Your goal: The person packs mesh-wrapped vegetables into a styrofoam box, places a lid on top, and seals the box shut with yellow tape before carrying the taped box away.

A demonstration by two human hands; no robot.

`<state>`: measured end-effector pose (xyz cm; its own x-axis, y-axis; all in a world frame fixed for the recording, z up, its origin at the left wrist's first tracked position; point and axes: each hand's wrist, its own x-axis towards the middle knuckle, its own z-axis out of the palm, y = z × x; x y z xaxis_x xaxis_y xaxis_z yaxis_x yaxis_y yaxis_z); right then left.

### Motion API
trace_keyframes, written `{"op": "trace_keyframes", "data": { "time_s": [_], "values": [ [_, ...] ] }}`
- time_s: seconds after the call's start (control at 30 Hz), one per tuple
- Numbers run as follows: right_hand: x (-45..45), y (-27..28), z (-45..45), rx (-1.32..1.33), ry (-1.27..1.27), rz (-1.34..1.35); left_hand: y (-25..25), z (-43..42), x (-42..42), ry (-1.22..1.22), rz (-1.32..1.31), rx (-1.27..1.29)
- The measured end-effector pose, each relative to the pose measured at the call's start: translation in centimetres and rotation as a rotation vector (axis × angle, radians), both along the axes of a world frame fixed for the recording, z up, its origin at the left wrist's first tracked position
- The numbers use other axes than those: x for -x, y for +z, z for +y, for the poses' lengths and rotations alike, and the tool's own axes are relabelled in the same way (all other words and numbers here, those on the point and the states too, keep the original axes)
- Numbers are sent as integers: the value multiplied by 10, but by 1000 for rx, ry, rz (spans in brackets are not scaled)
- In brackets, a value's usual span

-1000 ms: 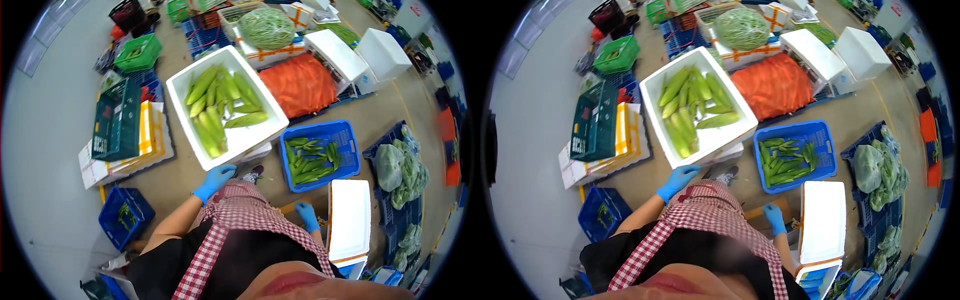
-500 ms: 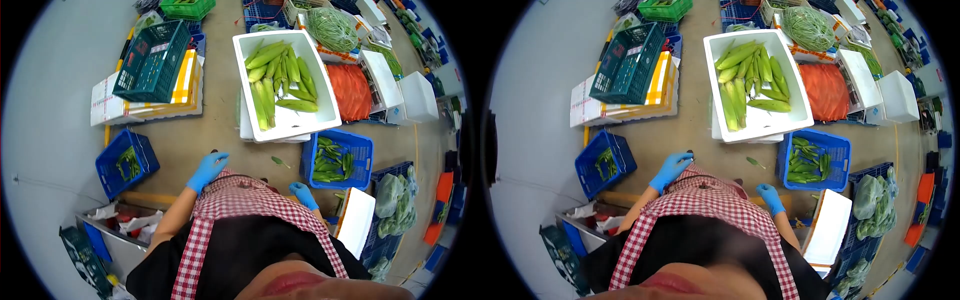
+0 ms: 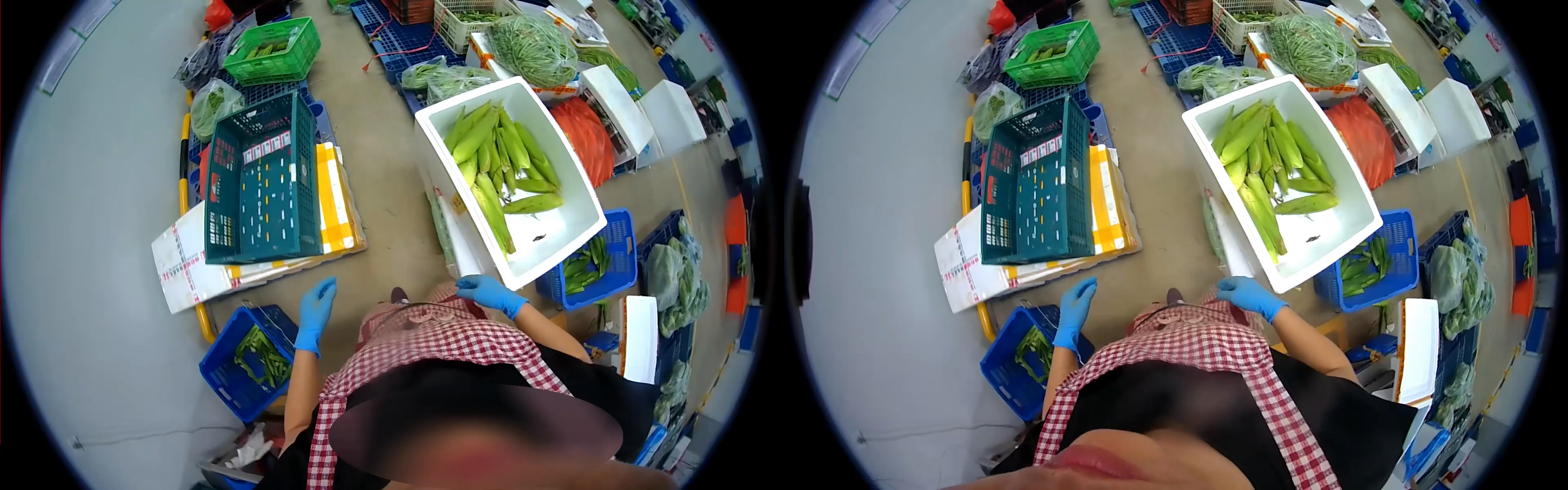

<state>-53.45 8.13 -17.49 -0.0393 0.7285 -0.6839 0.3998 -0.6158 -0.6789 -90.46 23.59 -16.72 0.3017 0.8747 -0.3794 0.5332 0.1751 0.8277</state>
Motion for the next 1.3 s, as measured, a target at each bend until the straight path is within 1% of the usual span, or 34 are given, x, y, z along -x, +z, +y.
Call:
{"op": "trace_keyframes", "data": {
  "time_s": [0.07, 0.17, 0.27, 0.3, 0.33, 0.4, 0.47, 0.5, 0.53, 0.57, 0.6, 0.63, 0.7, 0.8, 0.87, 0.9, 0.97, 1.0, 1.07, 1.1, 1.13, 1.2, 1.23, 1.27, 1.3],
  "values": [
    [4, -5, 22, 6, -70, -87, -6, 39, 3, 2, -55, -15],
    [-13, -5, 61, 62, -90, -77, -32, 85, 2, 49, -98, -11],
    [-49, -12, 121, 95, 1, -25, -37, 125, -14, 56, -180, 60],
    [-58, -14, 146, 65, -76, -23, -40, 138, -19, 58, -213, 101],
    [-67, -10, 172, 33, -153, -23, -40, 153, -22, 43, -174, 98],
    [-84, 0, 230, -57, -173, -15, -35, 182, -28, 6, -100, 81],
    [-102, -3, 285, -161, -151, -98, -43, 206, -22, 78, -103, 121],
    [-106, 10, 313, -125, -212, -73, -36, 220, -26, 114, -107, 156],
    [-114, 6, 333, -229, -243, -48, -30, 240, -35, 150, -115, 186],
    [-122, 3, 353, -266, -266, 3, -25, 261, -47, 157, -118, 226],
    [-128, 1, 371, -292, -286, 55, -13, 276, -59, 170, -115, 277],
    [-135, -3, 388, -264, -296, 56, -7, 289, -69, 188, -108, 337],
    [-146, -4, 415, -252, -314, 48, -13, 325, -88, 126, -108, 359],
    [-170, -16, 448, -204, -480, 256, -15, 398, -129, -7, -91, 367],
    [-186, -16, 469, -214, -601, 254, -22, 452, -154, -90, -41, 360],
    [-192, -19, 479, -209, -672, 260, -25, 480, -165, -95, -75, 372],
    [-206, -19, 499, -224, -814, 244, -26, 548, -190, -206, -57, 299],
    [-212, -29, 508, -243, -922, 259, -34, 585, -198, -246, -32, 270],
    [-224, -46, 527, -219, -1033, 223, -51, 663, -216, -299, -94, 209],
    [-223, -41, 540, -187, -1133, 208, -40, 697, -236, -318, -68, 182],
    [-223, -45, 552, -207, -1223, 211, -37, 726, -253, -316, -109, 139],
    [-215, -60, 573, -168, -1284, 209, -48, 792, -281, -317, -210, 232],
    [-208, -59, 586, -171, -1323, 241, -53, 819, -297, -331, -294, 280],
    [-203, -57, 598, -125, -1322, 282, -59, 846, -311, -402, -244, 268],
    [-196, -53, 610, -102, -1294, 283, -50, 861, -333, -459, -196, 222]
  ]
}}
